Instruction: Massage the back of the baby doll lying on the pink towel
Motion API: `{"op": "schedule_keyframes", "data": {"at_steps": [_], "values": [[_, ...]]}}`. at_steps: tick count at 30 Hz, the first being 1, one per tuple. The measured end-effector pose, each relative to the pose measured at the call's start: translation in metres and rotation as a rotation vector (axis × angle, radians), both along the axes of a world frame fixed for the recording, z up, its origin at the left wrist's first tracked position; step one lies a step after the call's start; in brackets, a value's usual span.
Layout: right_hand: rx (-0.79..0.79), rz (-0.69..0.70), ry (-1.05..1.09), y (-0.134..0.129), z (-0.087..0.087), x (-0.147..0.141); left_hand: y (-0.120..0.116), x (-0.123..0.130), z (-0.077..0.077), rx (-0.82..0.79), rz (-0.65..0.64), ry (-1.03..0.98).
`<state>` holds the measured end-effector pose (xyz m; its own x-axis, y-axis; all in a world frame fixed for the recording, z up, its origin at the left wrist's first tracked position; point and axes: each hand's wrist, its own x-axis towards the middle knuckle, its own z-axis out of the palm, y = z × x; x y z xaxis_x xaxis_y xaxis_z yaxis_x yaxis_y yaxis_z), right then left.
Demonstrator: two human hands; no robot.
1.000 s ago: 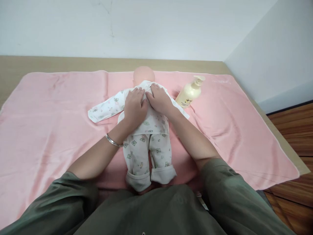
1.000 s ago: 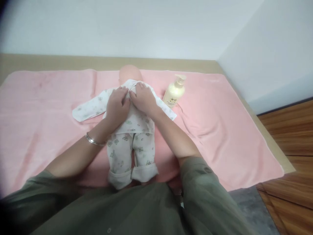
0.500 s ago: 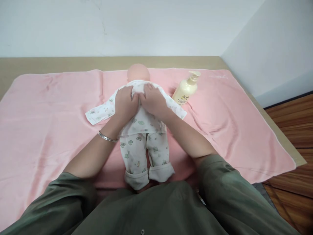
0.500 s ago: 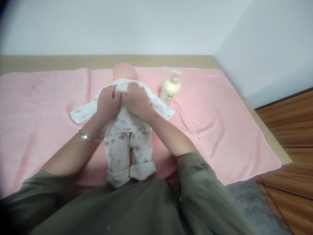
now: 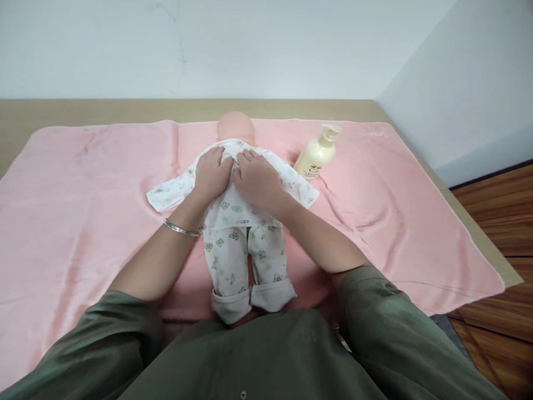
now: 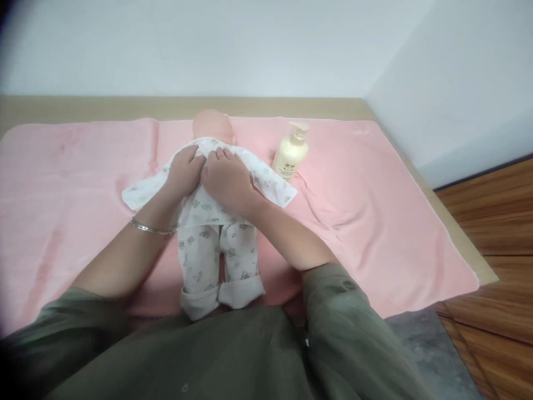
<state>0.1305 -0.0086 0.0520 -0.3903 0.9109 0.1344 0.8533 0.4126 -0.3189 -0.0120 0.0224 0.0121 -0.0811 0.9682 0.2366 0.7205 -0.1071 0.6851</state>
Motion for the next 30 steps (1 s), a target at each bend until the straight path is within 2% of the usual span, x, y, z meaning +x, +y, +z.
{"op": "schedule_keyframes", "data": {"at_steps": [4,7,10,15,18,21,26,30], "values": [[-0.034,-0.056,0.057,0.035,-0.007,0.013,-0.006,0.007,0.001,0.009,0.014,0.060],[-0.033,-0.076,0.060,0.045,-0.011,0.017,-0.011,0.011,0.004,0.003,0.033,0.123],[-0.003,-0.075,0.009,0.031,-0.008,0.011,-0.010,0.010,0.006,-0.008,0.025,0.129],[0.066,-0.019,-0.066,-0.007,-0.002,-0.005,0.007,-0.003,0.002,-0.101,-0.007,0.096],[0.059,0.017,-0.059,-0.010,0.001,-0.006,0.014,-0.010,-0.003,-0.127,0.014,0.037],[0.007,0.033,0.008,0.009,0.002,0.003,0.014,-0.010,-0.003,-0.174,0.025,0.058],[-0.060,-0.054,0.068,0.047,-0.008,0.018,0.004,-0.003,0.010,-0.188,0.003,0.118],[-0.042,-0.046,0.059,0.053,-0.016,0.019,0.001,0.000,0.011,-0.183,0.002,0.129]]}}
